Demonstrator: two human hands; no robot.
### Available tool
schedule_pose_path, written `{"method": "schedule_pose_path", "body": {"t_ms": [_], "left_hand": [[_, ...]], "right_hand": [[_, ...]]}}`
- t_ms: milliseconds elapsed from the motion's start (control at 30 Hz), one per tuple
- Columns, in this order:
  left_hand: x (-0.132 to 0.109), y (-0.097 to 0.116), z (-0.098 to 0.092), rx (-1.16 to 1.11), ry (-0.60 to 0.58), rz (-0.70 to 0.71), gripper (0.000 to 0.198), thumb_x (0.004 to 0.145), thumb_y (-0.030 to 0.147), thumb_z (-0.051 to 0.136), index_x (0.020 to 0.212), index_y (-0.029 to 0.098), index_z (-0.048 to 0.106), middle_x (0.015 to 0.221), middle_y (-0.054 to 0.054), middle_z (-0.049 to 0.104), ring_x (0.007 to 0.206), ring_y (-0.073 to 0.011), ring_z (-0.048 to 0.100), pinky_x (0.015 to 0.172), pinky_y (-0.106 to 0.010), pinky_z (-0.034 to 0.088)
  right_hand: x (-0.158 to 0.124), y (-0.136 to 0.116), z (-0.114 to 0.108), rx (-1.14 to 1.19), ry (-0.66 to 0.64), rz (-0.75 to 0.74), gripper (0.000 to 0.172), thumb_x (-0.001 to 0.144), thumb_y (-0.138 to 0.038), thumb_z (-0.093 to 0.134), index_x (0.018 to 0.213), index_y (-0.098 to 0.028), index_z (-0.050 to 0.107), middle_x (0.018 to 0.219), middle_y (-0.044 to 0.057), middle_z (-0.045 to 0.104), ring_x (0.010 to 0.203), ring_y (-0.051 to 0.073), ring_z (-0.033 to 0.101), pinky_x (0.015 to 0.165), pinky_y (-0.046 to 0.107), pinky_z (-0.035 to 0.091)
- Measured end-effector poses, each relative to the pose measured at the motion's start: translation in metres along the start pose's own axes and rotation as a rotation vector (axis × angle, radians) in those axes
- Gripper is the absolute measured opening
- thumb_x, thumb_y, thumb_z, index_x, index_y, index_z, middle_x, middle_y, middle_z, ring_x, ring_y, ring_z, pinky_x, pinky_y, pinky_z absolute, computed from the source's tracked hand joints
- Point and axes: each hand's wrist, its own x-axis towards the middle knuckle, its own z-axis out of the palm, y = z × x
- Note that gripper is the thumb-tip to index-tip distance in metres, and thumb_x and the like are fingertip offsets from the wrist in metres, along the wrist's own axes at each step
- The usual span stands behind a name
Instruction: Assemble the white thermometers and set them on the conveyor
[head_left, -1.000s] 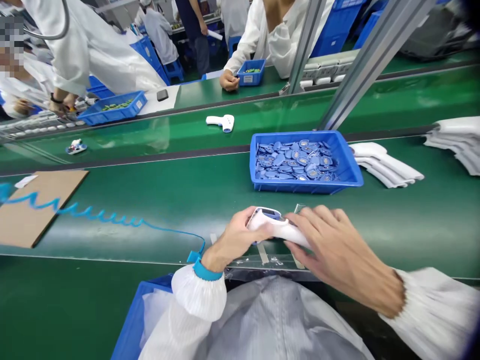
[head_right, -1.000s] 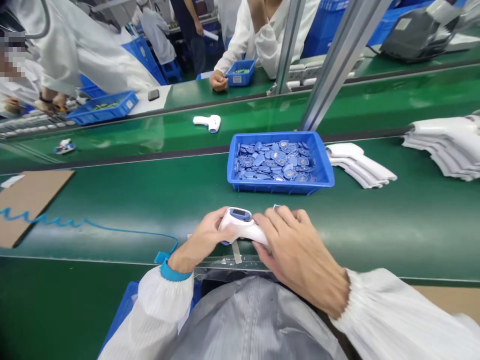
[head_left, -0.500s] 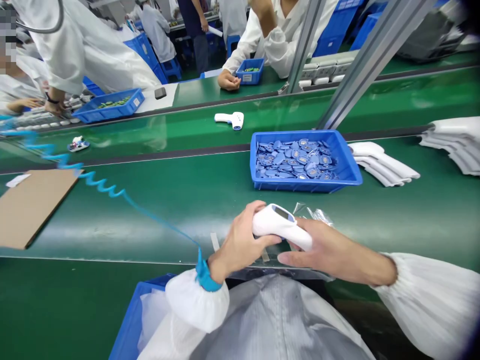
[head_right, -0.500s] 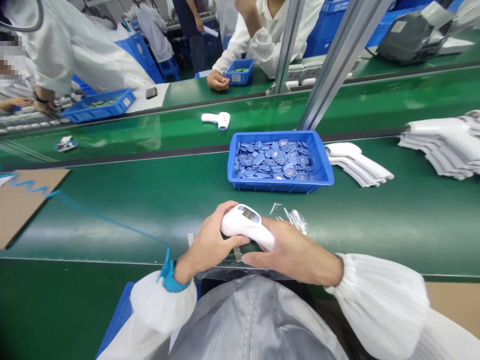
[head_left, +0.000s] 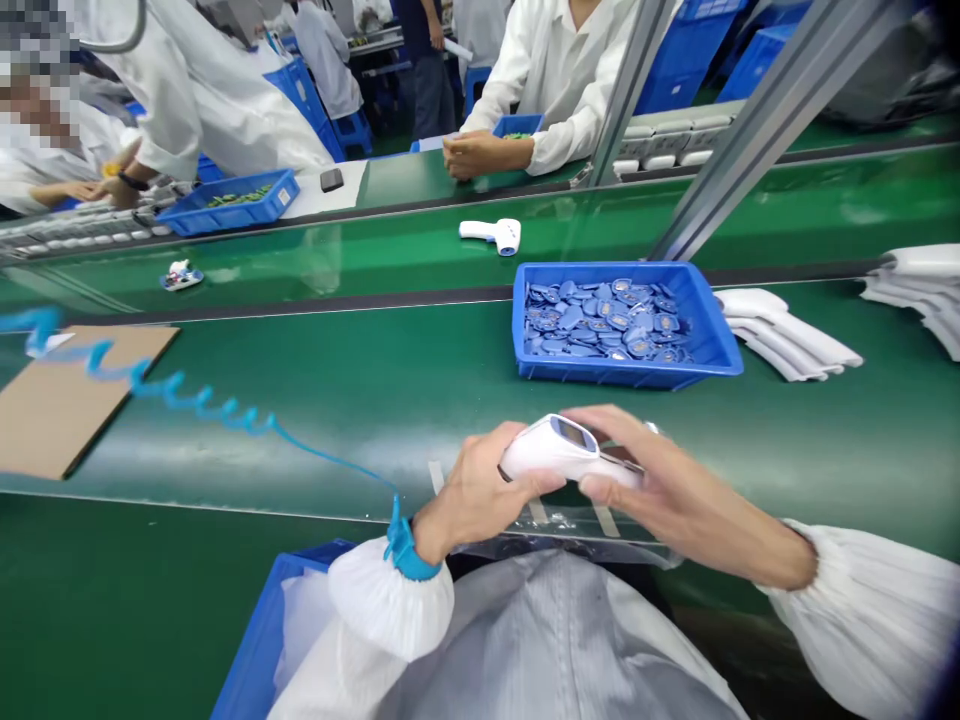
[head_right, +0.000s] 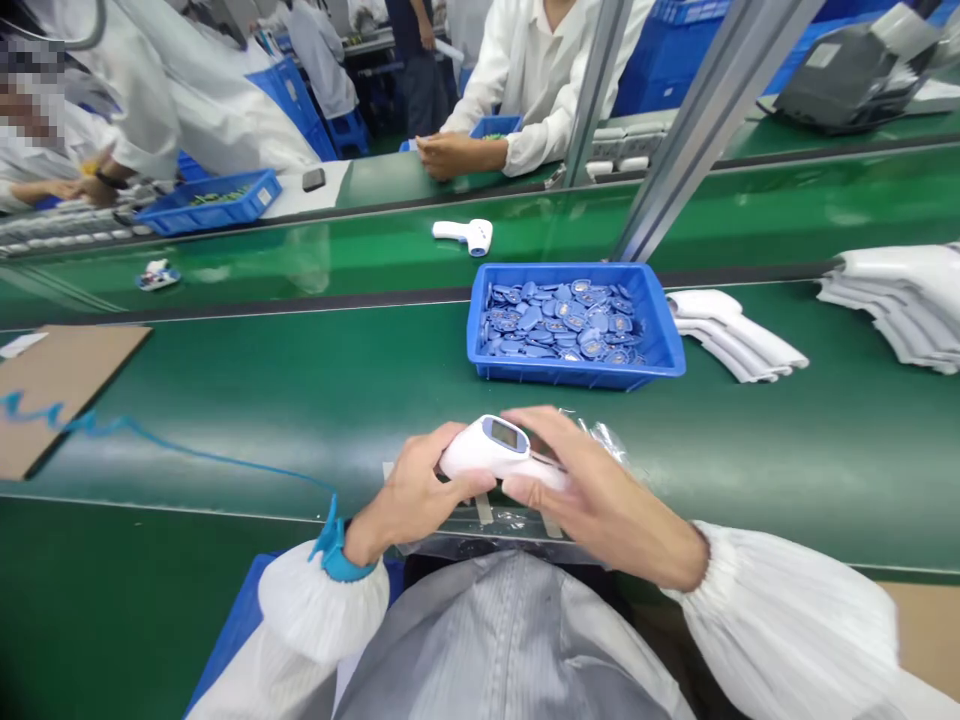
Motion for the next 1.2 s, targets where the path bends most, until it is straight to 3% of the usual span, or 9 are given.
{"method": "schedule_pose_path", "body": {"t_ms": [100, 167, 267, 433, 600, 800, 1000, 1100, 1200], "left_hand": [[0.002, 0.009, -0.004, 0.016, 0.06, 0.024, 0.036, 0.086, 0.046, 0.072, 0.109, 0.019, 0.066, 0.091, -0.002, 0.071, 0.076, -0.0176, 0.061, 0.068, -0.029, 0.044], [0.004, 0.012, -0.002, 0.013, 0.069, 0.02, 0.033, 0.085, 0.04, 0.073, 0.107, 0.019, 0.063, 0.095, -0.004, 0.072, 0.078, -0.0192, 0.063, 0.067, -0.029, 0.045], [0.004, 0.013, 0.006, 0.043, -0.002, 0.042, 0.027, 0.087, 0.03, 0.064, 0.11, 0.017, 0.064, 0.094, -0.008, 0.074, 0.075, -0.0226, 0.067, 0.064, -0.031, 0.045], [0.004, 0.009, 0.011, 0.38, 0.083, 0.046, 0.034, 0.086, 0.037, 0.062, 0.108, 0.012, 0.066, 0.088, -0.018, 0.075, 0.073, -0.0343, 0.07, 0.065, -0.04, 0.047], [0.006, 0.011, 0.006, 0.324, 0.073, 0.111, 0.026, 0.088, 0.034, 0.059, 0.106, 0.016, 0.065, 0.088, -0.012, 0.076, 0.069, -0.0279, 0.071, 0.061, -0.034, 0.047], [0.003, 0.007, 0.008, 0.567, 0.185, 0.074, 0.029, 0.082, 0.034, 0.062, 0.102, 0.014, 0.064, 0.088, -0.013, 0.076, 0.073, -0.0304, 0.072, 0.066, -0.037, 0.052], [-0.002, 0.007, -0.008, 0.164, 0.172, 0.057, 0.03, 0.088, 0.042, 0.065, 0.108, 0.02, 0.059, 0.091, -0.003, 0.075, 0.075, -0.0197, 0.071, 0.06, -0.026, 0.048], [-0.001, 0.004, -0.002, 0.298, 0.205, 0.03, 0.03, 0.091, 0.043, 0.06, 0.105, 0.017, 0.057, 0.083, -0.007, 0.073, 0.07, -0.0238, 0.07, 0.057, -0.03, 0.046], [0.002, 0.002, 0.01, 0.512, 0.262, 0.012, 0.027, 0.089, 0.036, 0.061, 0.103, 0.013, 0.057, 0.08, -0.011, 0.071, 0.068, -0.0285, 0.07, 0.061, -0.035, 0.047]], "right_hand": [[0.019, -0.012, 0.017, -0.016, 0.268, -0.006, 0.037, 0.096, -0.057, 0.051, 0.095, -0.023, 0.067, 0.09, 0.003, 0.069, 0.076, 0.016, 0.062, 0.065, 0.028, 0.047], [0.034, -0.022, 0.033, -0.143, 0.434, -0.018, 0.049, 0.099, -0.056, 0.047, 0.065, -0.021, 0.056, 0.066, 0.0, 0.057, 0.059, 0.012, 0.051, 0.059, 0.029, 0.039], [0.05, -0.03, 0.054, -0.371, 0.59, -0.128, 0.056, 0.101, -0.047, 0.045, 0.051, -0.021, 0.038, 0.053, -0.001, 0.043, 0.051, 0.011, 0.039, 0.055, 0.031, 0.029], [0.055, -0.032, 0.061, -0.446, 0.648, -0.256, 0.056, 0.102, -0.035, 0.041, 0.048, -0.022, 0.03, 0.047, -0.002, 0.037, 0.047, 0.01, 0.036, 0.053, 0.032, 0.026], [0.052, -0.035, 0.056, -0.475, 0.649, -0.25, 0.051, 0.101, -0.035, 0.048, 0.053, -0.022, 0.037, 0.053, -0.002, 0.042, 0.054, 0.011, 0.041, 0.056, 0.03, 0.03], [0.065, -0.034, 0.065, -0.441, 0.759, -0.421, 0.053, 0.098, -0.026, 0.048, 0.048, -0.022, 0.032, 0.046, -0.003, 0.036, 0.048, 0.009, 0.033, 0.051, 0.031, 0.026], [0.065, -0.036, 0.057, -0.323, 0.86, -0.356, 0.05, 0.1, -0.029, 0.051, 0.051, -0.02, 0.049, 0.05, -0.001, 0.048, 0.05, 0.011, 0.043, 0.055, 0.029, 0.032], [0.066, -0.028, 0.061, -0.324, 0.729, -0.279, 0.046, 0.098, -0.037, 0.054, 0.056, -0.019, 0.058, 0.055, 0.0, 0.057, 0.053, 0.012, 0.049, 0.056, 0.029, 0.033], [0.067, -0.022, 0.069, -0.304, 0.738, -0.21, 0.051, 0.1, -0.039, 0.048, 0.054, -0.019, 0.06, 0.05, 0.0, 0.056, 0.048, 0.011, 0.049, 0.054, 0.028, 0.031]]}}
